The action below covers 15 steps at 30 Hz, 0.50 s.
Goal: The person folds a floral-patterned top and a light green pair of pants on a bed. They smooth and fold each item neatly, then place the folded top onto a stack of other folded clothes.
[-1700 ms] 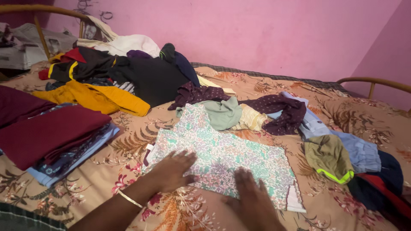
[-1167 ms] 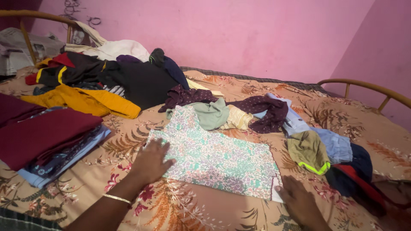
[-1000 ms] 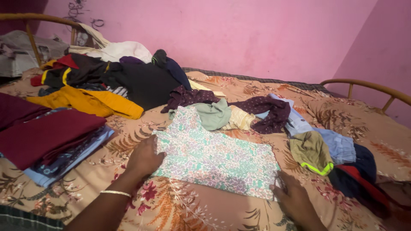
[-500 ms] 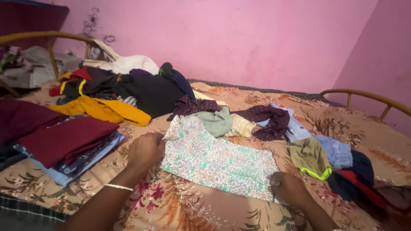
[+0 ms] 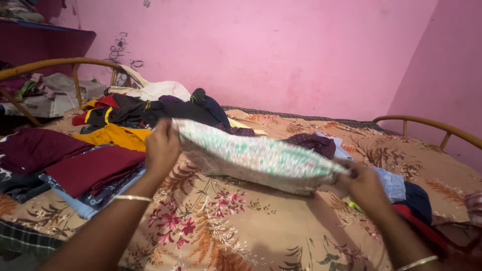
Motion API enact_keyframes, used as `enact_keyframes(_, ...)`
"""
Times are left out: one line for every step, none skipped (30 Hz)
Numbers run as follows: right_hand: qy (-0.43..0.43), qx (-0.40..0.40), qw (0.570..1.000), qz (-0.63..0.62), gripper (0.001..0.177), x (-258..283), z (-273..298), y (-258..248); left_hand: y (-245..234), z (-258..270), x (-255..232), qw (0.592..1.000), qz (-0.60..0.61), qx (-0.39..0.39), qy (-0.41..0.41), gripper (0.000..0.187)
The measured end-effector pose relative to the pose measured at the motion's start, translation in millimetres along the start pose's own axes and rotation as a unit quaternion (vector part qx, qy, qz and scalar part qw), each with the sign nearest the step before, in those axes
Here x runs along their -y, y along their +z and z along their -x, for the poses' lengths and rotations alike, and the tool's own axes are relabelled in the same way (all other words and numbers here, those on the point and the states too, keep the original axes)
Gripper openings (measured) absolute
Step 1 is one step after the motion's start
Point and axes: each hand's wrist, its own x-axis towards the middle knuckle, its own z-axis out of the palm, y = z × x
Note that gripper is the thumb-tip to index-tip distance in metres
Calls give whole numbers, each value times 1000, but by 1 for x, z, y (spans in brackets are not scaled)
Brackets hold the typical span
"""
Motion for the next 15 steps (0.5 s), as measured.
enact_keyframes(-48, -17, 997, -53, 44, 15, 0, -6, -4, -14, -4, 999, 14, -32, 23, 20)
enact_keyframes(-95, -34, 989, -105, 43, 31, 1, -16, -7, -30, -10, 996, 29, -64, 47, 18)
enact_keyframes(-125, -64, 988, -59, 42, 49, -2, -31, -11, -47, -18, 991, 56, -88, 82, 17)
enact_keyframes(-153, -93, 984, -14, 42, 67, -4, -46, -17, -65, -26, 983, 82, -112, 117, 16)
enact_keyframes(-177, -104, 979, -16, 44, 84, -5, -58, -24, -84, -36, 977, 72, -136, 151, 15)
enact_keyframes(-200, -114, 973, -17, 47, 101, -7, -68, -32, -102, -46, 968, 61, -158, 184, 14)
enact_keyframes(-220, -133, 966, -14, 44, 118, -12, -78, -40, -120, -56, 965, 82, -149, 197, 12)
enact_keyframes(-239, -151, 959, -10, 41, 133, -16, -86, -46, -135, -66, 962, 103, -139, 209, 11)
enact_keyframes(-251, -154, 956, -15, 40, 142, -20, -92, -48, -148, -74, 959, 102, -140, 224, 10)
enact_keyframes(-261, -156, 952, -20, 39, 149, -23, -97, -50, -159, -81, 955, 102, -140, 239, 10)
enact_keyframes(-271, -158, 949, -24, 38, 153, -27, -99, -49, -164, -85, 952, 101, -139, 254, 10)
enact_keyframes(-257, -136, 956, -40, 38, 153, -34, -98, -44, -166, -85, 961, 95, -125, 227, 10)
enact_keyframes(-243, -114, 962, -56, 39, 151, -43, -95, -37, -167, -85, 970, 89, -110, 199, 11)
enact_keyframes(-229, -92, 966, -71, 39, 146, -53, -92, -28, -168, -83, 977, 84, -96, 171, 13)
enact_keyframes(-170, -105, 979, -25, 40, 137, -64, -85, -18, -164, -77, 981, 61, -93, 158, 14)
